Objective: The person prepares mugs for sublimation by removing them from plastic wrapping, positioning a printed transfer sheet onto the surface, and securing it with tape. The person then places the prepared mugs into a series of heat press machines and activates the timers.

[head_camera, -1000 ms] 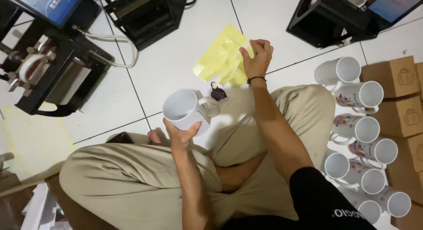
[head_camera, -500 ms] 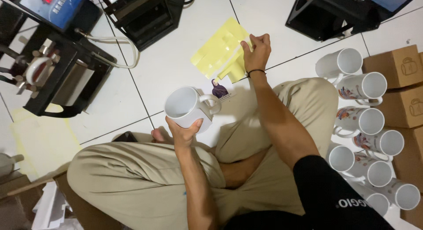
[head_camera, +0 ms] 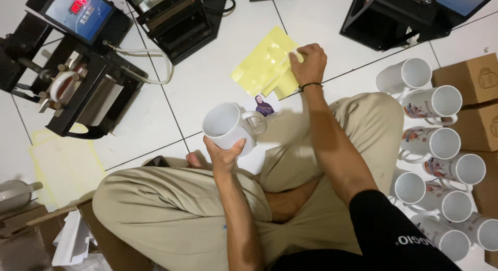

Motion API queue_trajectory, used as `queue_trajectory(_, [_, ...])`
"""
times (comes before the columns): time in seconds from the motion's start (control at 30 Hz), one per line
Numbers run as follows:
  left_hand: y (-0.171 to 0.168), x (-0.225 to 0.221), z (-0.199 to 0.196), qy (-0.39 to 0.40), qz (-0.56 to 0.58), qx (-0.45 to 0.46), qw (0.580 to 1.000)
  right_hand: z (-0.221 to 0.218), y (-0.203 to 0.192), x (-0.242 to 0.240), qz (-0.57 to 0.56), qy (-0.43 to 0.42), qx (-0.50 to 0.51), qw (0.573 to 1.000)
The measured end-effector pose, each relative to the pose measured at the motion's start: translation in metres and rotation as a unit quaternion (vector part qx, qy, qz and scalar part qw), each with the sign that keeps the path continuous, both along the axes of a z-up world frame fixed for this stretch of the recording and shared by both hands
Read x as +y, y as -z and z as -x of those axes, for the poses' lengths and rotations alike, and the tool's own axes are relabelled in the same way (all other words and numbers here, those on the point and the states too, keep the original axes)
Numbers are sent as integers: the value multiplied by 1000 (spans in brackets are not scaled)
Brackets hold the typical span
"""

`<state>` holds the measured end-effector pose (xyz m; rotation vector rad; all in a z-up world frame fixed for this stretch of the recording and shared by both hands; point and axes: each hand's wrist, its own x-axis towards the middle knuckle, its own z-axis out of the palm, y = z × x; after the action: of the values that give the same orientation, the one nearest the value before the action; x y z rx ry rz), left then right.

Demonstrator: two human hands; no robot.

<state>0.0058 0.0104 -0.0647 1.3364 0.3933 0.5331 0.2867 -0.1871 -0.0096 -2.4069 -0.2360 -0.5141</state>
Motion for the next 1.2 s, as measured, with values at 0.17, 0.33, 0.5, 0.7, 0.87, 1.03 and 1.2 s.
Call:
queue_trajectory(0.17, [1,-1,1,-5,-9,1,1000,5,5,-4,34,-60,24,997])
queue_trajectory(0.33, [-2,-2,-1,-9,-12,-18,1000,11,13,0,186,-95,-19,978])
queue_trajectory(0.5, [-6,-6,-12,-5,-2,-35,999,15,10,-4,150,-128,8,980])
queue_trajectory(0.7, [-18,-10,-12,-8,17,-26,999,6,7,-1,93,-92,20,991])
queue_trajectory(0.87, [-35,-10,-15,-4,22,-28,999,-9,-2,1,22,-35,92,995])
queue_trajectory(1.03, [-32,-10,-17,2,14,-10,1000,-14,-15,0,-31,-21,176,984])
queue_trajectory(1.2, [-33,-11,-20,3,15,-16,1000,2,-5,-5,-45,-39,139,988])
